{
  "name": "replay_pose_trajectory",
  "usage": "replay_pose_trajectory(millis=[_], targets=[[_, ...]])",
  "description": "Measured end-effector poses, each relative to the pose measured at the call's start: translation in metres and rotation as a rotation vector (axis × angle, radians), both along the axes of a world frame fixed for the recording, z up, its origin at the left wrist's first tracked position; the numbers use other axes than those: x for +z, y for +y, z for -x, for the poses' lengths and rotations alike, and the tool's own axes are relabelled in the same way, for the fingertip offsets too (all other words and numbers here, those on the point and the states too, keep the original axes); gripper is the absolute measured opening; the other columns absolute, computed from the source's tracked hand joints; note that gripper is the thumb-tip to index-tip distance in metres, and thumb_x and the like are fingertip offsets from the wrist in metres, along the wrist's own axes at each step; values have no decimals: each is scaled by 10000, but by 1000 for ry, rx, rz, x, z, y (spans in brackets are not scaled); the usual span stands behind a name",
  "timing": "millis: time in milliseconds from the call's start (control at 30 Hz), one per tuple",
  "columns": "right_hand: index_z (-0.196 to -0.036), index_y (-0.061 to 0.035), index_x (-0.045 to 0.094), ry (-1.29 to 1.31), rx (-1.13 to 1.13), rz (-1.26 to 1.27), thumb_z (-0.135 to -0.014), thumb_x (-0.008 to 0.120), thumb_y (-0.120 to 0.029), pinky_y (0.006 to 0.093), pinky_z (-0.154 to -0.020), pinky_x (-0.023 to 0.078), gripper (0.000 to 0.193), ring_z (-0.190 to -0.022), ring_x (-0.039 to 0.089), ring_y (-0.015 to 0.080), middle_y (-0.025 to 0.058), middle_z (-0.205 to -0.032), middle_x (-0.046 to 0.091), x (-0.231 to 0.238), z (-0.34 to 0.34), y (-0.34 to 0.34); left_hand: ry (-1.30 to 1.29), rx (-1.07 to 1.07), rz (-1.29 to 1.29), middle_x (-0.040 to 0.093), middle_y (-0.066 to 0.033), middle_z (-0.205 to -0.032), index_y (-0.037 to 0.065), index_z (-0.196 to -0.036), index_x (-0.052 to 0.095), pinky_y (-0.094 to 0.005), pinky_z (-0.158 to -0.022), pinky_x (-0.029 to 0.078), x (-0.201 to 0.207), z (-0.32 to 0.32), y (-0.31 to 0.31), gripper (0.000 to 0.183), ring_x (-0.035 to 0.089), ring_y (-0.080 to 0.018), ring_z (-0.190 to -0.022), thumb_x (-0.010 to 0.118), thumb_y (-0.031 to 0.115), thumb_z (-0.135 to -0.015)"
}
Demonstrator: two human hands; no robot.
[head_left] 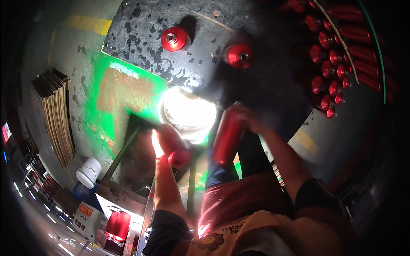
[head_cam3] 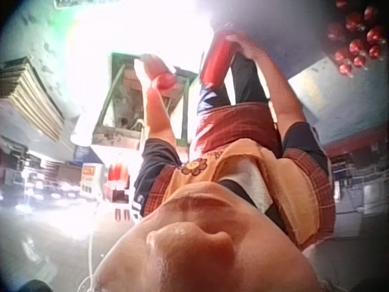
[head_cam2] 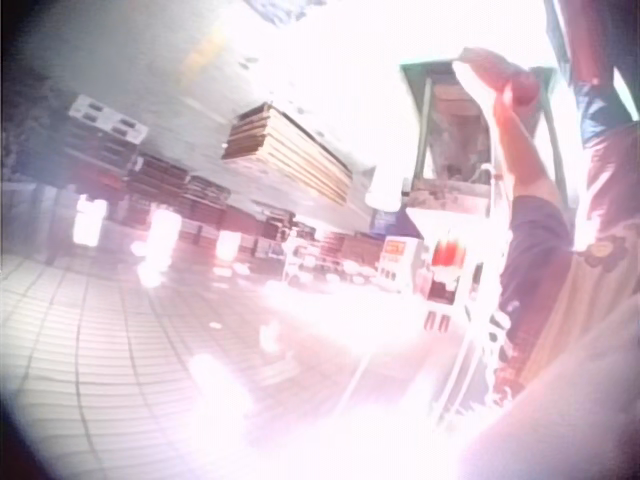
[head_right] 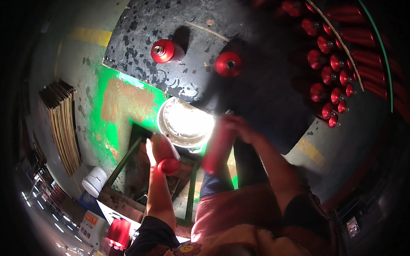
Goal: The person repeatedly picks up red spray cans from a curved rack, briefly dips the nozzle into a small metal bowl, and places the cans onto a metal tray. The person continues this cycle, moving cans from the rack to the tray.
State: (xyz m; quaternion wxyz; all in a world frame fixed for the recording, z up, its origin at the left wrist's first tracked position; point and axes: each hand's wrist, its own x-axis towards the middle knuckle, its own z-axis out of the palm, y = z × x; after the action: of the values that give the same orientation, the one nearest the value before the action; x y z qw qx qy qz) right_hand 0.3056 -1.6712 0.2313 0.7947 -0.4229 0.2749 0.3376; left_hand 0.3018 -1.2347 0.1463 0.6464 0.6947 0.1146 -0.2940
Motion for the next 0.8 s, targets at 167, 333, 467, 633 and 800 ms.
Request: replay_pose_trajectory(millis=[167,333,467,633,800], targets=[[-1124,-212,745,-840,142,989,-718,783,-96,360,-1009,445,424,-1162,541,235,92,-1317,543,39,-43,-63,-378,254,-76,647,-138,-1189,13,-1197,676,-380,-999,452,80,-117,-87,344,599,-282,-1109,701,126,-874],[-1007,-321,782,-883,154,1466,-640,825,-103,428,-1043,419,428,-1229,490,319,121,-1409,465,21,-54,-61,-904,-65,-575,540,-131,-1373,156,-1112,756,-388,-1014,422,108,-161,-189,416,526,-293,-1195,859,92,-714],[-1020,-340,779,-915,78,1525,-641,837,-127,463,-1065,397,438,-1297,429,365,138,-1460,423,6,-56,-57,-967,-80,-723,510,-119,-1426,209,-1134,752,-416,-986,446,89,-162,-218,441,524,-315,-1192,865,129,-715],[-1226,-332,695,-1012,137,1313,-684,834,-176,514,-1108,357,581,-1382,318,419,168,-1546,321,41,-66,-94,-933,-232,-785,406,-157,-1517,271,-1106,756,-465,-1045,409,90,-150,-226,430,452,-405,-1290,831,112,-714],[-1323,-315,624,-913,-145,1725,-758,799,-241,481,-1117,328,596,-1378,326,417,190,-1553,311,54,-191,-216,-1058,-102,-720,401,-221,-1514,174,-1095,765,-468,-1071,385,141,-165,-241,326,430,-401,-1330,763,113,-775]])
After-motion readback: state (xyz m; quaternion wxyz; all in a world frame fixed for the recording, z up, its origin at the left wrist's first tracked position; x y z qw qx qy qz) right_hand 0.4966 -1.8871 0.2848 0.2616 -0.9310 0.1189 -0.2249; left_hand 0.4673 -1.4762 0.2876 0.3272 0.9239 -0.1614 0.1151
